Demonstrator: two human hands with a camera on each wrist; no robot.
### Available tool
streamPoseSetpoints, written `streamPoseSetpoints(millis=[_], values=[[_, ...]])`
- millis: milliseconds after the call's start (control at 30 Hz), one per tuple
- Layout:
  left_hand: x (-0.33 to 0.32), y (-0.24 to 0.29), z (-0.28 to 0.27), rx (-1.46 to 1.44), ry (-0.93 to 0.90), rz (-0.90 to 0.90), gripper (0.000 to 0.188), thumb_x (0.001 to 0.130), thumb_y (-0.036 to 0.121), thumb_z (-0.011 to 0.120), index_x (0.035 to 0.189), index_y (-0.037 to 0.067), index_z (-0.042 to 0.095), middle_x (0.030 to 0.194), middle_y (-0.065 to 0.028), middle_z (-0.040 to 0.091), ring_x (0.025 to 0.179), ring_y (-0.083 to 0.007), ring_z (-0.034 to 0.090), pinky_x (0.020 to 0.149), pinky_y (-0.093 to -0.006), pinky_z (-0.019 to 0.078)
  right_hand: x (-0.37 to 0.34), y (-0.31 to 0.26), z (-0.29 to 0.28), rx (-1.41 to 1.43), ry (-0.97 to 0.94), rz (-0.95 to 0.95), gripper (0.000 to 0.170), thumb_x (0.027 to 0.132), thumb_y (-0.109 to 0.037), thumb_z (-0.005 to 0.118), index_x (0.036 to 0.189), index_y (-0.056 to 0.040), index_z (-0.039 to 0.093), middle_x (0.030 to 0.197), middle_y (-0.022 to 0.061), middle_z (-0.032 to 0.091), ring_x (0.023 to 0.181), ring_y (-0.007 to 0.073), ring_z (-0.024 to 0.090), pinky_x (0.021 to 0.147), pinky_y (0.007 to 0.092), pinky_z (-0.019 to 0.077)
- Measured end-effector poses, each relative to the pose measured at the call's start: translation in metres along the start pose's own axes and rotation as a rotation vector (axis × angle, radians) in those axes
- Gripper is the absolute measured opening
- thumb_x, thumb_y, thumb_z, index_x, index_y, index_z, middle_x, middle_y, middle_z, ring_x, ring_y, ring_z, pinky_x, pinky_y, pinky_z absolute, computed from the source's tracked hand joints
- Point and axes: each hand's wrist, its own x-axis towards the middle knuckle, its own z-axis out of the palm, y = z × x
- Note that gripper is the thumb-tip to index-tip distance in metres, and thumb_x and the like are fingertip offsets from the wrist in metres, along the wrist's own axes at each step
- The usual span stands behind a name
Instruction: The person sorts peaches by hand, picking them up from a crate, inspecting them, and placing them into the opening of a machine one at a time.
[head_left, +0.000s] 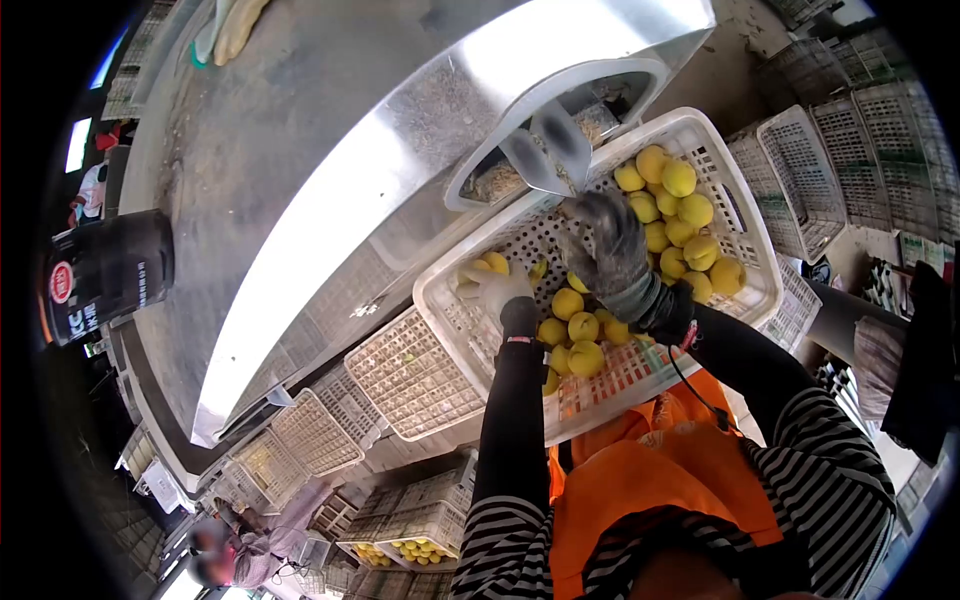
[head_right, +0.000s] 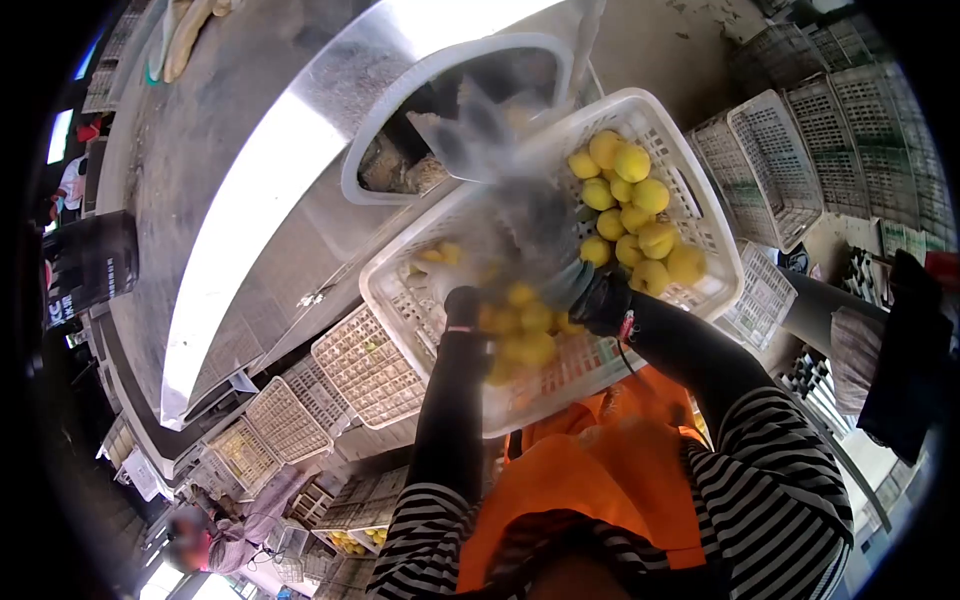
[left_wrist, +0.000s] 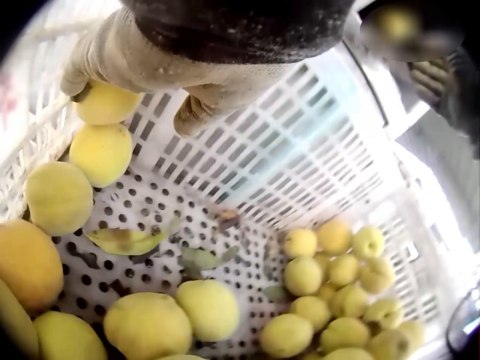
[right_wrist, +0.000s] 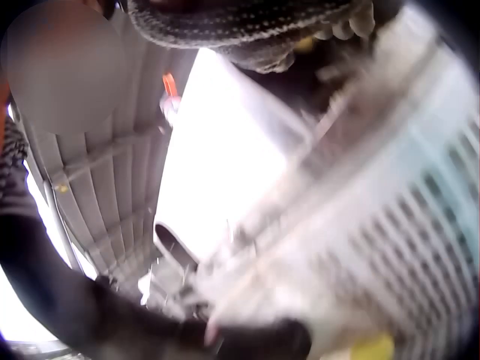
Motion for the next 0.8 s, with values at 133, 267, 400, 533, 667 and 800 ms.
streamPoseSetpoints(millis=[133, 267, 400, 533, 667, 800], values=[[0.008, 0.000, 0.010, -0.293, -0.005, -0.168, 0.090, 0.071, 0.034, 0.077, 0.139, 0.006, 0.027, 0.122, -0.0227, 0.040, 0.107, -0.0446, 0.049, 0.085, -0.0468, 0.0491, -0.098, 0.019, 0.069, -0.143, -0.746, 0.159, 0.049, 0.077, -0.021, 0.066, 0.122, -0.0067, 0.050, 0.119, 0.0152, 0.053, 0.106, 0.0344, 0.054, 0.089, 0.0461, 0.0466], [0.018, -0.007, 0.042, -0.260, 0.074, 0.099, 0.090, 0.068, 0.041, 0.080, 0.136, 0.005, 0.033, 0.128, -0.0258, 0.045, 0.101, -0.0406, 0.058, 0.089, -0.0462, 0.0488, -0.100, 0.039, 0.111, 0.040, -1.310, 0.427, 0.061, 0.071, -0.027, 0.070, 0.125, -0.0070, 0.049, 0.122, 0.0156, 0.052, 0.114, 0.0330, 0.050, 0.093, 0.0407, 0.0456], [-0.014, -0.013, 0.000, -1.080, -0.209, 0.129, 0.074, 0.082, 0.037, 0.070, 0.131, -0.006, 0.035, 0.122, -0.0203, 0.051, 0.099, -0.0259, 0.059, 0.088, -0.0355, 0.0499, -0.058, 0.021, 0.048, 0.093, -0.861, 0.334, 0.045, 0.086, -0.029, 0.063, 0.123, -0.0044, 0.054, 0.121, 0.0137, 0.057, 0.115, 0.0248, 0.054, 0.095, 0.0353, 0.0444], [-0.066, -0.026, -0.050, -1.395, -0.769, -0.037, 0.064, 0.094, 0.057, 0.042, 0.132, 0.006, 0.046, 0.109, -0.0087, 0.063, 0.089, -0.0229, 0.064, 0.073, -0.0327, 0.0548, -0.018, -0.030, -0.034, 0.880, -0.152, 0.177, 0.059, 0.088, -0.021, 0.063, 0.139, -0.0024, 0.039, 0.128, 0.0163, 0.050, 0.122, 0.0212, 0.047, 0.104, 0.0342, 0.0401], [-0.083, -0.002, -0.107, -1.683, -0.930, -0.029, 0.057, 0.092, 0.049, 0.052, 0.128, 0.005, 0.047, 0.114, -0.0100, 0.059, 0.100, -0.0245, 0.060, 0.086, -0.0385, 0.0503, -0.007, -0.059, -0.089, 0.969, -0.275, 0.419, 0.091, 0.061, -0.017, 0.083, 0.137, -0.0028, 0.036, 0.126, 0.0184, 0.048, 0.114, 0.0379, 0.049, 0.099, 0.0400, 0.0415], [-0.088, 0.001, -0.129, -1.877, -1.169, -0.017, 0.056, 0.091, 0.049, 0.055, 0.125, 0.006, 0.048, 0.119, -0.0109, 0.056, 0.108, -0.0265, 0.056, 0.096, -0.0433, 0.0469, 0.025, -0.067, -0.111, 0.780, 0.091, -0.081, 0.083, 0.060, -0.021, 0.084, 0.131, -0.0012, 0.045, 0.119, 0.0169, 0.054, 0.109, 0.0363, 0.052, 0.092, 0.0433, 0.0443]])
